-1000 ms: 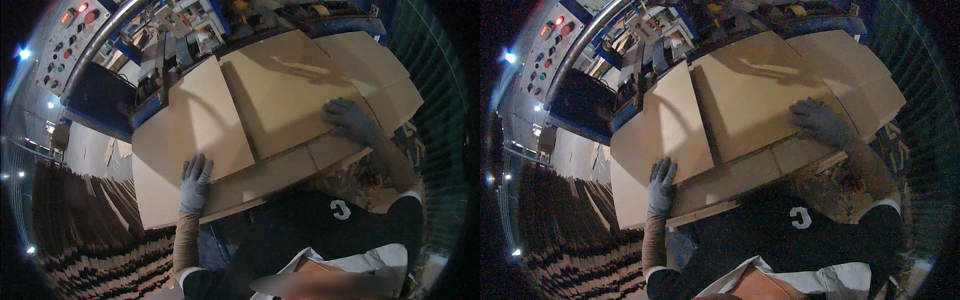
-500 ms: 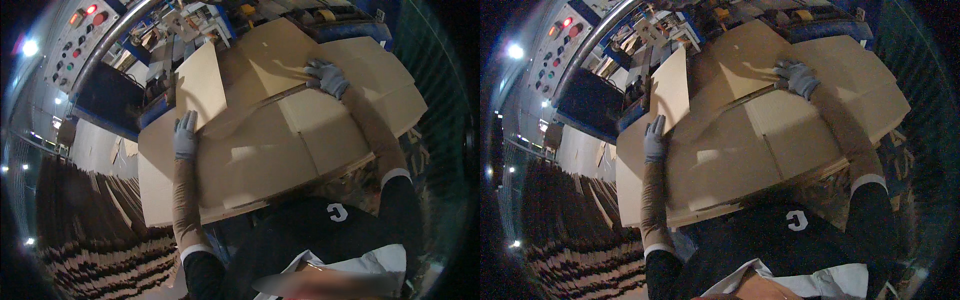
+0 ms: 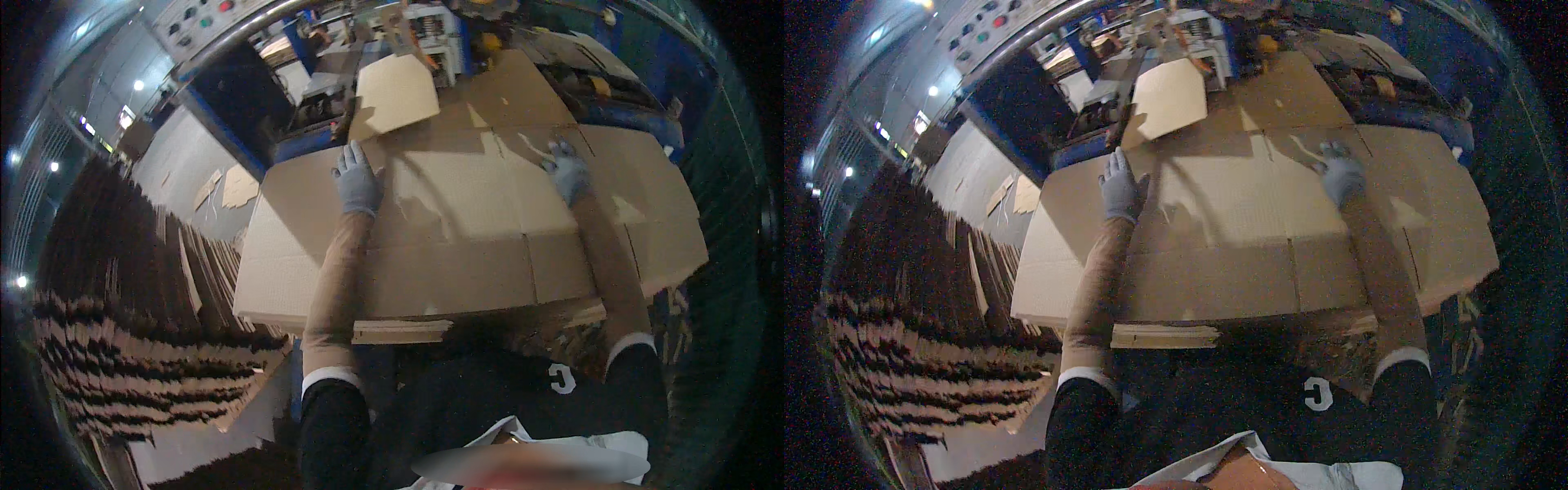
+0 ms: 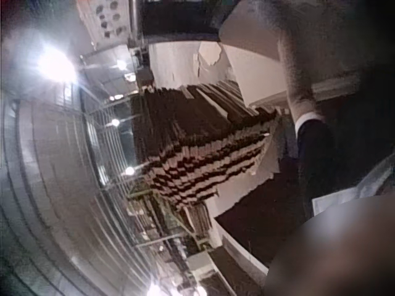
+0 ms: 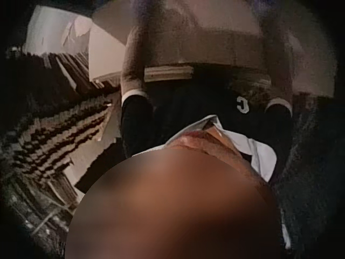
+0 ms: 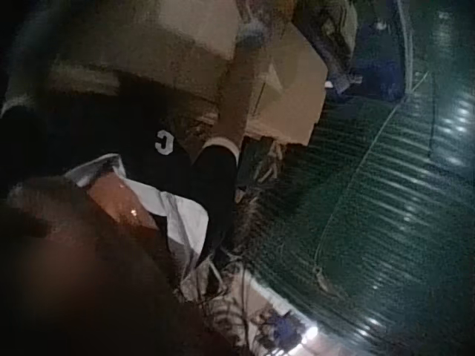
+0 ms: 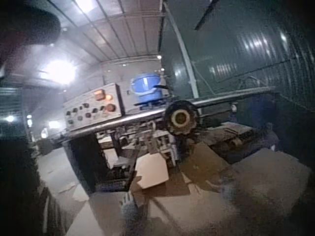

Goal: The person repeatedly picks up flat cardboard sheets from a nearby stack and places them onto a growing pile on a workbench. The hands align each sheet before setting it down, continuing the cycle throughout the clip.

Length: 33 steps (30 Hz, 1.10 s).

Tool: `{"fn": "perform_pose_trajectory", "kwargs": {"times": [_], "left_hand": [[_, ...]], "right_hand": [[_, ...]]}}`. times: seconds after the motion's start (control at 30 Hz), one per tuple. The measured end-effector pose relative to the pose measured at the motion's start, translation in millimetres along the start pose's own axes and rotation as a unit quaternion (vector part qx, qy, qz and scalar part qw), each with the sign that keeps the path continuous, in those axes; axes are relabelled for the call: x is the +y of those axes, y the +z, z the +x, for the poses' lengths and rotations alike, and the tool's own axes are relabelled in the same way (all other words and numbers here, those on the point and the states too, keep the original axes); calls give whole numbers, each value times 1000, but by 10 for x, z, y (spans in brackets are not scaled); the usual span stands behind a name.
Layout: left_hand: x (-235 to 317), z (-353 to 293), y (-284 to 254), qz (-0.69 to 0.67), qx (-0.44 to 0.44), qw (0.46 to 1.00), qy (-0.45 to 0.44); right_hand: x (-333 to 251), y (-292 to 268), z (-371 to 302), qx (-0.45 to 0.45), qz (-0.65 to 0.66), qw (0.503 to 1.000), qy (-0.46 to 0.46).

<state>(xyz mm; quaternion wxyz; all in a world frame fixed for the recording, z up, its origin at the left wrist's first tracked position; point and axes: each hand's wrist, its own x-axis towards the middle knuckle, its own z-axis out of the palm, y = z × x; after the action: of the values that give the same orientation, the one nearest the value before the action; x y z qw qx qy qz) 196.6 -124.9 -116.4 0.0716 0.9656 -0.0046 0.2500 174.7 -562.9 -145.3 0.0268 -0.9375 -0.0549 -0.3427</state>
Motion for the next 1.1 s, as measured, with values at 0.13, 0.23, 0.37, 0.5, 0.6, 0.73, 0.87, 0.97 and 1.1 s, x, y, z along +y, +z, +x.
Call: {"fn": "perform_pose_trajectory", "kwargs": {"times": [0.13,0.23,0.37,0.5,0.6,0.73,0.87,0.97,1.1], "left_hand": [[-677,-938,-549,-69,78,984,-144],[-1202,-1793,-833,-95,150,884,-433],[-1409,-2176,-784,-119,93,862,-483],[-1374,-1991,-803,-66,26,852,-519],[-1344,-1898,-991,-16,10,871,-491],[-1305,-1881,-1274,-176,177,870,-426],[-1442,-1723,-1381,-520,418,675,-315],[-1598,-1649,-1383,-440,258,827,-238],[-1546,-1709,-1362,-424,178,875,-151]], "right_hand": [[561,-669,-634,-256,24,954,155],[1089,-1256,-1538,-142,-93,948,268],[1565,-1401,-2223,-222,-199,899,321],[1818,-1213,-2227,-227,-151,866,419],[1828,-1072,-2089,-197,-215,883,368],[1701,-1067,-2034,167,56,866,468],[1900,-1271,-1979,217,29,843,491],[2361,-1484,-1967,-85,-213,897,378],[2779,-1583,-2115,-21,-9,967,255]]}}
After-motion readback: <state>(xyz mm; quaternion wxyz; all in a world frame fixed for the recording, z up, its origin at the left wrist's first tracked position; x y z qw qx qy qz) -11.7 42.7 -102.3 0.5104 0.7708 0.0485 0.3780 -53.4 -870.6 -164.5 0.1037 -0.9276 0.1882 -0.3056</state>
